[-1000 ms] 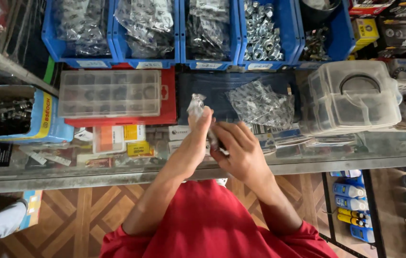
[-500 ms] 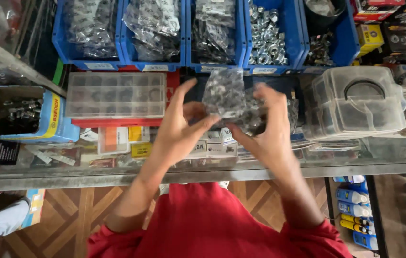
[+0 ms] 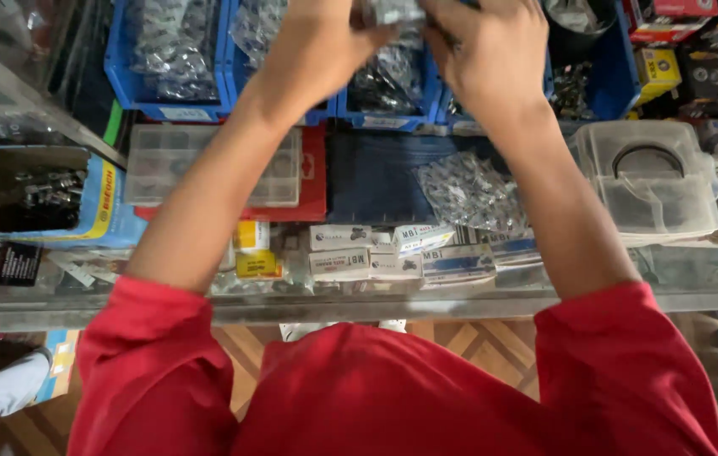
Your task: The person organizes small hardware items in a workshop setting. They repeatedly pick up plastic bags containing metal fasteners, shake them to settle the contents, and place them into blue storage bins. The person also moves a white basket and a clear plastic container on the glass counter and handles several small product boxes.
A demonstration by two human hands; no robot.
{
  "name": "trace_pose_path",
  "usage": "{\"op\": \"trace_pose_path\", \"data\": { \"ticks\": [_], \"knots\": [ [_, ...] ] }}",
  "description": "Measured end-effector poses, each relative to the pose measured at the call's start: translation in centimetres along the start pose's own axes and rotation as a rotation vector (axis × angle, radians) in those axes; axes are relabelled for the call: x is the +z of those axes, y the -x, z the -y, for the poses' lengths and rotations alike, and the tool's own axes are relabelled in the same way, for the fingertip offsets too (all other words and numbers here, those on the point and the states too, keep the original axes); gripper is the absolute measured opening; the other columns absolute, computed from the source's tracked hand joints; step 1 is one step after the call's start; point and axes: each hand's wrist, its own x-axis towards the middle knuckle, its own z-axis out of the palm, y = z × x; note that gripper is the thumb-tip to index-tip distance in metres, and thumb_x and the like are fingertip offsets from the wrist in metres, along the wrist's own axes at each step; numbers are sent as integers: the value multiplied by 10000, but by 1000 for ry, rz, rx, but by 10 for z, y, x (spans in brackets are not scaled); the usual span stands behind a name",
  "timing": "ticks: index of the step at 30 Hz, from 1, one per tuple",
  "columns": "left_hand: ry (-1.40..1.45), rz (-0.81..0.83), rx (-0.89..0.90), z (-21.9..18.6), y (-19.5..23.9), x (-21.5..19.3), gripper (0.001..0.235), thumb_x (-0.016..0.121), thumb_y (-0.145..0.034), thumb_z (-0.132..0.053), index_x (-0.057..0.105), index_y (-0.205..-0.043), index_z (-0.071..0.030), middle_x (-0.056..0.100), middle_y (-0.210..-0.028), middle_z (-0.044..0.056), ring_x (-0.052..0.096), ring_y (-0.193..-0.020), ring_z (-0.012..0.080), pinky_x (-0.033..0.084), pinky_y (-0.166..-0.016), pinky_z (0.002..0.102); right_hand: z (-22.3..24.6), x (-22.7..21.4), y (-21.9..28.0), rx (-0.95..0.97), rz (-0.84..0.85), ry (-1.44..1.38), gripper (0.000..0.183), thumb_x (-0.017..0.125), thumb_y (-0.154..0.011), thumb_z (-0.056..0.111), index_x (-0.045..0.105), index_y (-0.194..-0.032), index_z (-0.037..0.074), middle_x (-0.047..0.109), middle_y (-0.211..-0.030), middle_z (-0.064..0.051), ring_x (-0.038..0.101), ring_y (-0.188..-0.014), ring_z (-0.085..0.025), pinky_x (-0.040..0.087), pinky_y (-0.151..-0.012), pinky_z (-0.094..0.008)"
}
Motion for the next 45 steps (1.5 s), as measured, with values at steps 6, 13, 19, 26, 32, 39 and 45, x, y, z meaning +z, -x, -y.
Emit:
{"op": "trace_pose_path", "data": {
  "ticks": [6,13,19,26,32,39,45],
  "knots": [
    [-368,-29,258,53,-14,22,381,823,-905,65,621,-1227,53,755,-884,179,708,-637,257,528,-505,341,-38,61,3,25,95,95,176,886,-868,210,836,-1030,163,713,-769,-40,623,-589,-288,520,-578,-403],
    [-921,-73,44,94,-1,67,119,764,-692,-21,651,-716,-48,607,-977,180,559,-805,375,497,-675,526,-48,76,14,76,327,-25,287,822,-815,159,832,-1099,122,667,-1033,-112,622,-928,-364,488,-778,-468],
    [-836,54,-14,49,9,48,181,849,-877,-150,747,-985,-45,623,-1117,194,611,-990,393,514,-836,540,-31,8,3,141,274,-358,368,799,-860,-56,735,-1222,-61,714,-977,-202,633,-775,-351,499,-709,-446],
    [-531,-3,-150,-56,39,37,243,791,-840,18,686,-1059,7,564,-1091,166,584,-915,288,586,-671,299,-8,-83,31,196,365,-382,283,779,-1004,-5,739,-1246,-148,617,-1004,-201,564,-827,-262,464,-701,-347],
    [-362,367,-164,-87,104,94,637,834,-727,-270,615,-1300,-97,530,-1419,153,485,-1321,364,469,-1054,439,19,-101,99,479,619,-384,553,814,-838,181,694,-1327,-48,632,-1109,-210,587,-933,-289,540,-773,-375],
    [-478,516,-70,-74,111,127,498,802,-835,-280,667,-1310,-216,641,-1360,91,542,-1328,399,534,-1018,500,21,-86,144,541,754,-217,829,845,-759,379,602,-1451,-9,623,-1170,-317,595,-1053,-530,482,-940,-591],
    [-607,282,8,-62,134,139,212,711,-932,-212,702,-1127,-292,678,-1199,-40,595,-1270,274,582,-938,353,13,-58,158,807,587,-467,583,879,-788,279,719,-1316,93,705,-1132,-199,660,-1060,-456,517,-933,-526]
  ]
}}
